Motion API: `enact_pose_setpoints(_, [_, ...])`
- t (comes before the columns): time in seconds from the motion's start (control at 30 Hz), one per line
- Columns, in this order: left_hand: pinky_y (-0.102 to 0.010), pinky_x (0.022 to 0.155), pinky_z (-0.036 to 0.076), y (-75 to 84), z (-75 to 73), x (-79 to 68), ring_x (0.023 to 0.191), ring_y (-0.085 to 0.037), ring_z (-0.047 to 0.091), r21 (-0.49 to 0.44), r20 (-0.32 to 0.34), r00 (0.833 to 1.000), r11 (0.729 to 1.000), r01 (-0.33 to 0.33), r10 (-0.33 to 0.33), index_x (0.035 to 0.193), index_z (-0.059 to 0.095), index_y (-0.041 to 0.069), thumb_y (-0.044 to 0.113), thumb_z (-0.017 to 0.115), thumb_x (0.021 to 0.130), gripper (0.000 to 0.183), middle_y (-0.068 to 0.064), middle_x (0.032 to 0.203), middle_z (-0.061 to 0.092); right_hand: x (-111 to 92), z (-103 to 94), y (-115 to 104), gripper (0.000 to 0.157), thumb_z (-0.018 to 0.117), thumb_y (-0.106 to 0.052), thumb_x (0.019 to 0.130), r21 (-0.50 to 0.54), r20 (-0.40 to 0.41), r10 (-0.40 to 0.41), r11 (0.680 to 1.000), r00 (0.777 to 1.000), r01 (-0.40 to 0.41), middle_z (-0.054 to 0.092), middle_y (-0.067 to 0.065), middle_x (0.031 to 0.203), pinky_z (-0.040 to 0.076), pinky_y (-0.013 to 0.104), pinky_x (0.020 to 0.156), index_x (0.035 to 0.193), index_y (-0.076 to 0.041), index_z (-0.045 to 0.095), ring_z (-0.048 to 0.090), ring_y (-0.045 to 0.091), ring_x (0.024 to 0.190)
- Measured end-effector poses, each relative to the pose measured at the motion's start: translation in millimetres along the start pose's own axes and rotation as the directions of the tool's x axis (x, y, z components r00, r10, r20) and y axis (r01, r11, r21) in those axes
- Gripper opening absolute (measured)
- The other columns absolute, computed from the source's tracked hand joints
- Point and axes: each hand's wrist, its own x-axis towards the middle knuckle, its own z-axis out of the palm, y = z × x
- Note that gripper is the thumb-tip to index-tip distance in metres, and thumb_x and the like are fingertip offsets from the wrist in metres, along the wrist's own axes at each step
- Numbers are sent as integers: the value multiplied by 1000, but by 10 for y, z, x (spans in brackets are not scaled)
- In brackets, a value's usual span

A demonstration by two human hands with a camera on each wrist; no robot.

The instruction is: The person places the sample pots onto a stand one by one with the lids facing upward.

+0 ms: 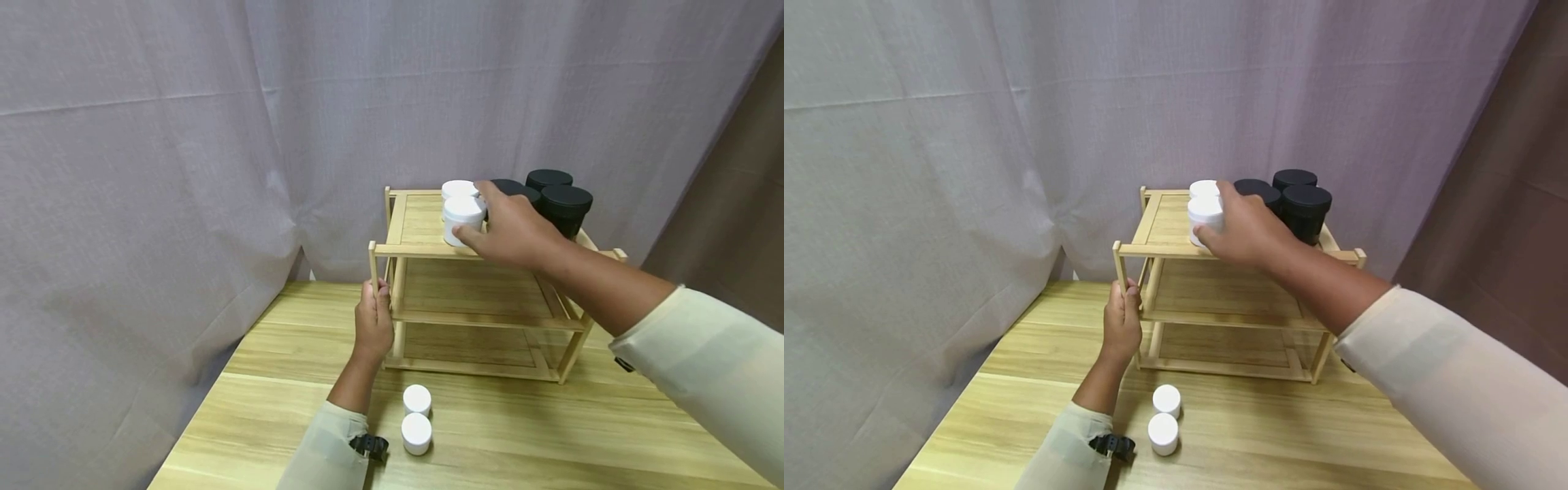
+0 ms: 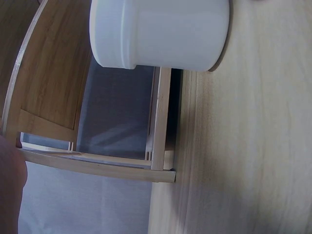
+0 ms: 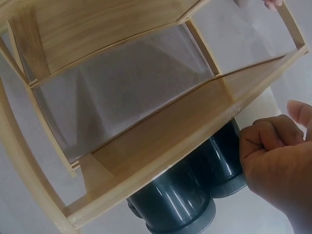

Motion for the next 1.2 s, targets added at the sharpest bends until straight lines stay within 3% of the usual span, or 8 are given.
enact_pose_setpoints(0.17, [-21, 57, 39, 8, 10, -1, 64, -7, 43, 2, -1, 1000, 1000, -4, 4, 117, 54, -11, 13, 43, 118, 27, -20, 76, 52, -36, 38, 14, 93, 68, -43, 106, 4, -39, -35, 999, 999, 35, 70, 33, 130, 58, 56, 86, 173, -4, 17, 73, 39, 104])
enact_pose_setpoints(0.3, [-21, 58, 39, 20, 14, -4, 65, -8, 43, 9, -2, 1000, 1000, -8, 8, 117, 54, -11, 13, 43, 118, 26, -20, 76, 52, -71, 68, 35, 90, 68, -40, 106, -8, -108, -90, 996, 990, 89, 73, 18, 90, 54, 44, 67, 173, -6, 18, 68, 28, 75])
enact_pose_setpoints(0.43, [-21, 58, 38, 22, 7, 1, 65, -8, 43, 19, -5, 1000, 1000, -13, 13, 117, 54, -12, 12, 43, 118, 26, -20, 76, 52, -113, 116, 62, 80, 70, -28, 106, 0, -232, -182, 982, 955, 188, 54, 1, 63, 41, 32, 54, 170, -5, 28, 49, 16, 54])
enact_pose_setpoints(0.57, [-21, 58, 39, 24, 5, 6, 65, -8, 43, 16, -6, 1000, 1000, -16, 16, 117, 55, -10, 12, 43, 118, 25, -20, 77, 52, -144, 155, 79, 72, 70, -21, 105, 4, -329, -252, 963, 910, 268, 45, -4, 60, 34, 28, 51, 167, -6, 35, 38, 9, 50])
enact_pose_setpoints(0.83, [-21, 57, 38, 7, 14, 6, 64, -7, 42, 0, 2, 1000, 1000, -17, 17, 118, 54, -11, 12, 43, 118, 26, -19, 76, 51, -189, 199, 120, 72, 73, -17, 103, -6, -403, -317, 939, 858, 344, 42, -5, 59, 33, 27, 55, 165, -6, 38, 34, 5, 51])
enact_pose_setpoints(1.2, [-22, 57, 38, -9, 21, 15, 64, -7, 42, 7, -3, 999, 999, -40, 40, 117, 55, -9, 11, 43, 118, 24, -18, 75, 51, -280, 449, 224, 69, 76, -5, 97, -4, -418, -483, 848, 769, 530, 39, -10, 59, 34, 22, 53, 158, 0, 44, 34, 1, 53])
